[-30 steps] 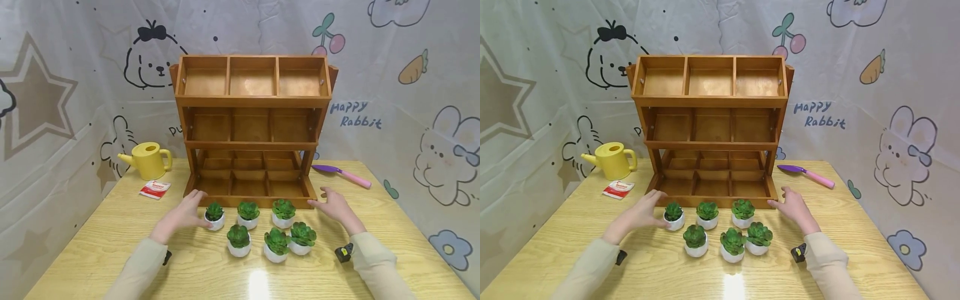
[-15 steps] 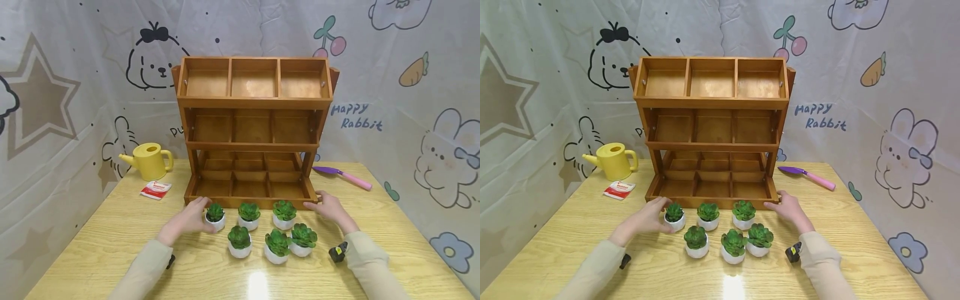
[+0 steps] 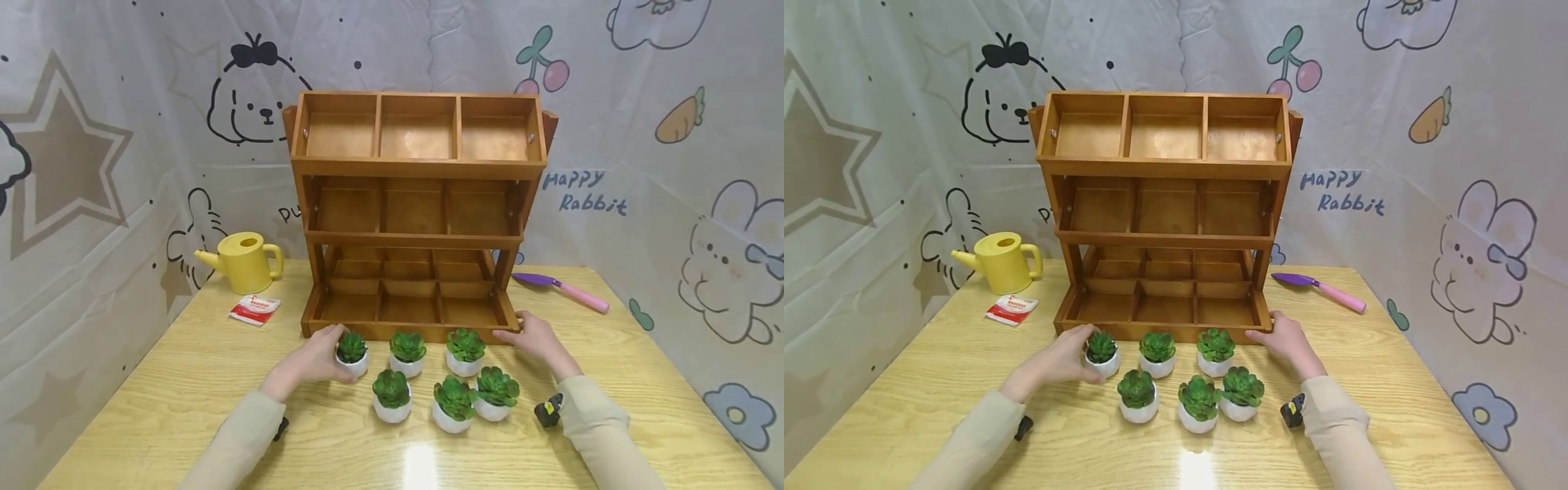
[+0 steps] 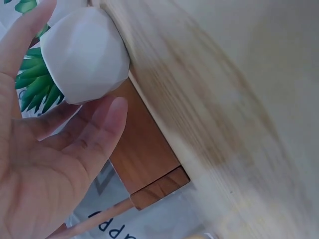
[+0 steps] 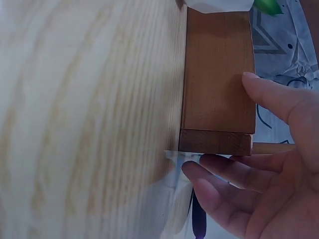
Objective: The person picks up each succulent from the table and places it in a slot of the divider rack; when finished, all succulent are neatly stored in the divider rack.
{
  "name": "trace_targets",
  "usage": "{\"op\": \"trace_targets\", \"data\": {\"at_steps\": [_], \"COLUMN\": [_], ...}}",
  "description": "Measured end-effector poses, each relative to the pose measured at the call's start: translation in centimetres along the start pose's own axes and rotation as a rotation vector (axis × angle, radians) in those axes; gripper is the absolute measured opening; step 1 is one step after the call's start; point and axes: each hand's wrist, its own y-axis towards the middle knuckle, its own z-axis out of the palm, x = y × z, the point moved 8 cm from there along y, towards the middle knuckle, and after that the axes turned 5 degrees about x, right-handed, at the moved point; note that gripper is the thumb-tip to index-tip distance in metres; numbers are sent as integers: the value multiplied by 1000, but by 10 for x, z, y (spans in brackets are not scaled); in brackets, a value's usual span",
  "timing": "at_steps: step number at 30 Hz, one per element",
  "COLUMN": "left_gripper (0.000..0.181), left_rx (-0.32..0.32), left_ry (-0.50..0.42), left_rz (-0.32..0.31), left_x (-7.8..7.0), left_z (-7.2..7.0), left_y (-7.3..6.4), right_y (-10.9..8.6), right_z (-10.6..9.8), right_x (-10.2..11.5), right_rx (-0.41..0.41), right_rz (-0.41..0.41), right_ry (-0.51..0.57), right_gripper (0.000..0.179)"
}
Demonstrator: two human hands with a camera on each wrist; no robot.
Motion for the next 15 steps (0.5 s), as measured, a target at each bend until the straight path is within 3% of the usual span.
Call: {"op": "trace_targets", "data": {"at_steps": [9, 15], "left_gripper": [65, 62], "left_rx": [17, 28], "left_ry": [6, -12], "left_rz": [43, 66], "left_x": [1, 3], "left_z": [3, 2], "left_y": [2, 4], "right_y": [4, 8], "right_z": [3, 4], "right_x": [-6, -13], "right_rx": [-23, -46], "right_rz": [11, 22], "right_ry": [13, 102], "right_gripper": [81, 90]}}
